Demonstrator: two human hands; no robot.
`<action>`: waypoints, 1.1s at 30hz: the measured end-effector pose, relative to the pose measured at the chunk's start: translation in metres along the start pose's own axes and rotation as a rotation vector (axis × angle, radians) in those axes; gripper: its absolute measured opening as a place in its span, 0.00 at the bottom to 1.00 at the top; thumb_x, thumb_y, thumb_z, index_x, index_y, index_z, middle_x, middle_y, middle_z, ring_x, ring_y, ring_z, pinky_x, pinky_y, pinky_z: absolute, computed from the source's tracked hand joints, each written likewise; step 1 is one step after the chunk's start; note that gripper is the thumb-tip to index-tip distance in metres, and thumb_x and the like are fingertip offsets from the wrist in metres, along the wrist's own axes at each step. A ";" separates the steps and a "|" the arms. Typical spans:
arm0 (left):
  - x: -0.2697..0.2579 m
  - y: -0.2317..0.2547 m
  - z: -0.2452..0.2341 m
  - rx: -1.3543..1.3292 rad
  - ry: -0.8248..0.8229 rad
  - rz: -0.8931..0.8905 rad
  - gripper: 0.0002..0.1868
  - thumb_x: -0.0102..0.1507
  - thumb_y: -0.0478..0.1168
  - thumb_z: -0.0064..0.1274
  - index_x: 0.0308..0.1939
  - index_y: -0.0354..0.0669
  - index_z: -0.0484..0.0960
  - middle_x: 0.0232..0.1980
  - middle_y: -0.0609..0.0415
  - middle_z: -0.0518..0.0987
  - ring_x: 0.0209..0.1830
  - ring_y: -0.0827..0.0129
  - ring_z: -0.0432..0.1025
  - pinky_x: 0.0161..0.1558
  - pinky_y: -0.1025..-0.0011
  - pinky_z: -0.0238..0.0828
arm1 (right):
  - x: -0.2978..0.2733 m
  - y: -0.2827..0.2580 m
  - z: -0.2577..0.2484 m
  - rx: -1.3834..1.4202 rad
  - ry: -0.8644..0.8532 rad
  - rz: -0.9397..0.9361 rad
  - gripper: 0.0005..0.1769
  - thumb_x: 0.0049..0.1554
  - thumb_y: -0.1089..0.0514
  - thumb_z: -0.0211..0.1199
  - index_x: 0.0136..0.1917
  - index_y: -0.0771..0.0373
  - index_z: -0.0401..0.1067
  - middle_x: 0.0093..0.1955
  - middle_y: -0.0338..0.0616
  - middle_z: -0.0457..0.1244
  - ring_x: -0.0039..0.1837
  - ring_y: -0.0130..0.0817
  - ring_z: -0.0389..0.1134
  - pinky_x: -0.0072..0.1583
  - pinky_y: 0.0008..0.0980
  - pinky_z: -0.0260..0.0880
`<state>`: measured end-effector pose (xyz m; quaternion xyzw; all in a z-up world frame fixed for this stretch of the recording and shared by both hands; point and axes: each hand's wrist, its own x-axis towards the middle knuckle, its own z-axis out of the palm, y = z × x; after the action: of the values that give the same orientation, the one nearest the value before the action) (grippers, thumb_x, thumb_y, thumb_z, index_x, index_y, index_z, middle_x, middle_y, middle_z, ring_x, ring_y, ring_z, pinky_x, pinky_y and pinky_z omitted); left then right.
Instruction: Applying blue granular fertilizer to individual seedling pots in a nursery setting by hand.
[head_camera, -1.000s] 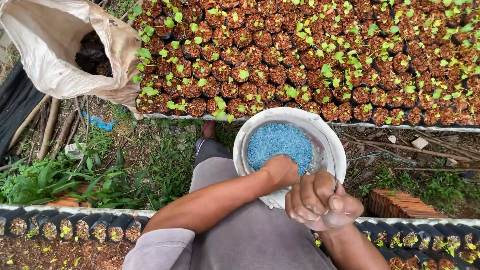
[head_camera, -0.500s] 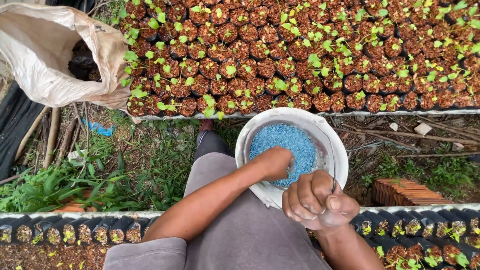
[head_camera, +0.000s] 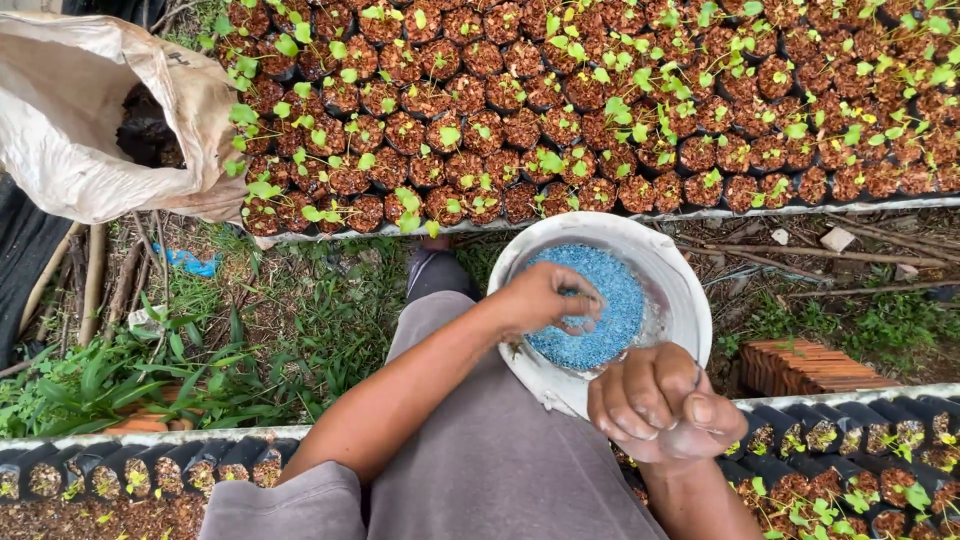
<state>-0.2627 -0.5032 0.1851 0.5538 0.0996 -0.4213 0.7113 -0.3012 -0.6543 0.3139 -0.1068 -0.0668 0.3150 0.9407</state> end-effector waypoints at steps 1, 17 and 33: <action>-0.001 0.000 -0.007 -0.146 0.029 0.002 0.10 0.65 0.33 0.56 0.49 0.32 0.84 0.50 0.39 0.85 0.45 0.57 0.81 0.43 0.66 0.85 | 0.000 -0.001 0.000 -0.001 0.029 -0.031 0.29 0.54 0.60 0.64 0.24 0.53 0.47 0.19 0.29 0.37 0.19 0.24 0.38 0.25 0.28 0.41; 0.011 -0.025 -0.265 -0.117 0.722 -0.050 0.08 0.65 0.31 0.56 0.46 0.43 0.86 0.53 0.49 0.85 0.47 0.66 0.81 0.49 0.71 0.86 | 0.011 0.004 0.004 -0.039 0.174 -0.260 0.29 0.58 0.62 0.63 0.28 0.49 0.45 0.22 0.30 0.39 0.24 0.26 0.39 0.33 0.38 0.47; 0.071 -0.085 -0.297 0.079 0.657 -0.228 0.08 0.65 0.26 0.55 0.42 0.40 0.85 0.51 0.45 0.84 0.41 0.66 0.82 0.37 0.70 0.86 | 0.045 0.030 0.021 -0.056 0.245 -0.360 0.30 0.58 0.64 0.63 0.27 0.49 0.46 0.21 0.28 0.39 0.23 0.24 0.38 0.32 0.34 0.45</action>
<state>-0.1818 -0.2818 -0.0270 0.6722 0.3679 -0.3010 0.5677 -0.2873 -0.6001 0.3294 -0.1569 0.0215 0.1244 0.9795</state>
